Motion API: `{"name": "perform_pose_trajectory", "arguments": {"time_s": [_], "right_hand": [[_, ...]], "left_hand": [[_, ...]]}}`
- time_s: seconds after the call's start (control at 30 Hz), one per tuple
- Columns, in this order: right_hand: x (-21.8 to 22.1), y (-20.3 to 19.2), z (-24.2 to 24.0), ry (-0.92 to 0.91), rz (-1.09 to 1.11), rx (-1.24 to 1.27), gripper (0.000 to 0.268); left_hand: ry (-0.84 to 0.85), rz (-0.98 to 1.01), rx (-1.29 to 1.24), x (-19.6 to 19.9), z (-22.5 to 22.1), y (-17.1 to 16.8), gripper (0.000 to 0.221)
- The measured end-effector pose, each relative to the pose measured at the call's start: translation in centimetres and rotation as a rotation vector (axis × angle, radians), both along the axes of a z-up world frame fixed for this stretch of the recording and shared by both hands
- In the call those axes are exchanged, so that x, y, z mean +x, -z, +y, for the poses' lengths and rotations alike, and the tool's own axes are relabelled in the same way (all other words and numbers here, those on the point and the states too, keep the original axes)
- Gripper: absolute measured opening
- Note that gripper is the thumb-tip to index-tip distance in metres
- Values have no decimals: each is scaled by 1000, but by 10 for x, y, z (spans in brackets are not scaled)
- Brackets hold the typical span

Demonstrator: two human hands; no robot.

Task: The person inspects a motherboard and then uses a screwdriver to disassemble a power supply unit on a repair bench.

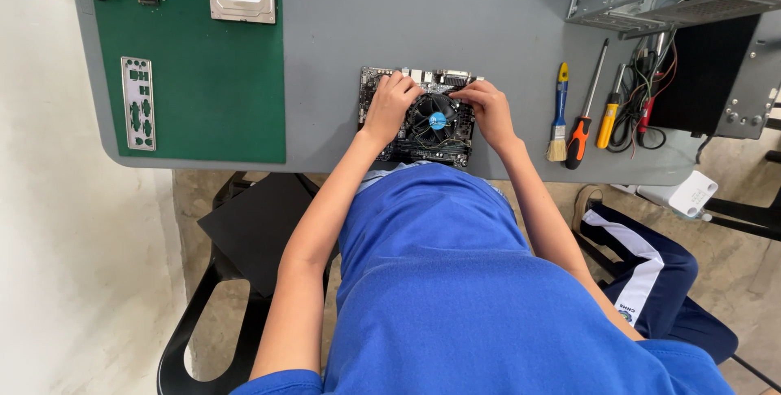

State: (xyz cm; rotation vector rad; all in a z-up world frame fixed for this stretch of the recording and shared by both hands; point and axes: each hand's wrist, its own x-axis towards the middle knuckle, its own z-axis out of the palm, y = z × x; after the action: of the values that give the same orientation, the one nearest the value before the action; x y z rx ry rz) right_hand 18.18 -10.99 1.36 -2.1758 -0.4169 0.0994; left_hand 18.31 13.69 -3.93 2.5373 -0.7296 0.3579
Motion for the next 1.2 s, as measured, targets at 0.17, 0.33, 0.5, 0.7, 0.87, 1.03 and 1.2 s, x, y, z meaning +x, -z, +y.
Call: {"name": "perform_pose_trajectory", "arguments": {"time_s": [0.17, 0.33, 0.5, 0.7, 0.87, 1.03, 1.2], "right_hand": [[-1, 6, -2, 1, -2, -46, 26], [-1, 11, -4, 2, -7, -45, 25], [2, 11, -6, -22, -30, -35, 14], [1, 6, -8, -30, -88, -111, 12], [-2, 9, -7, -75, -125, -258, 11], [-6, -8, 0, -107, -153, -316, 13], [-11, 7, -3, -65, -148, -309, 14]], "left_hand": [[26, -56, 41, 1, -2, -13, 9], [51, -74, 70, 2, 2, -25, 26], [72, -111, 57, 6, 3, -24, 21], [91, -137, 67, 8, 3, -32, 25], [131, -161, 81, 10, 1, -19, 23], [171, -111, 73, 7, 7, -39, 24], [186, -83, 122, -6, 15, -43, 34]]}}
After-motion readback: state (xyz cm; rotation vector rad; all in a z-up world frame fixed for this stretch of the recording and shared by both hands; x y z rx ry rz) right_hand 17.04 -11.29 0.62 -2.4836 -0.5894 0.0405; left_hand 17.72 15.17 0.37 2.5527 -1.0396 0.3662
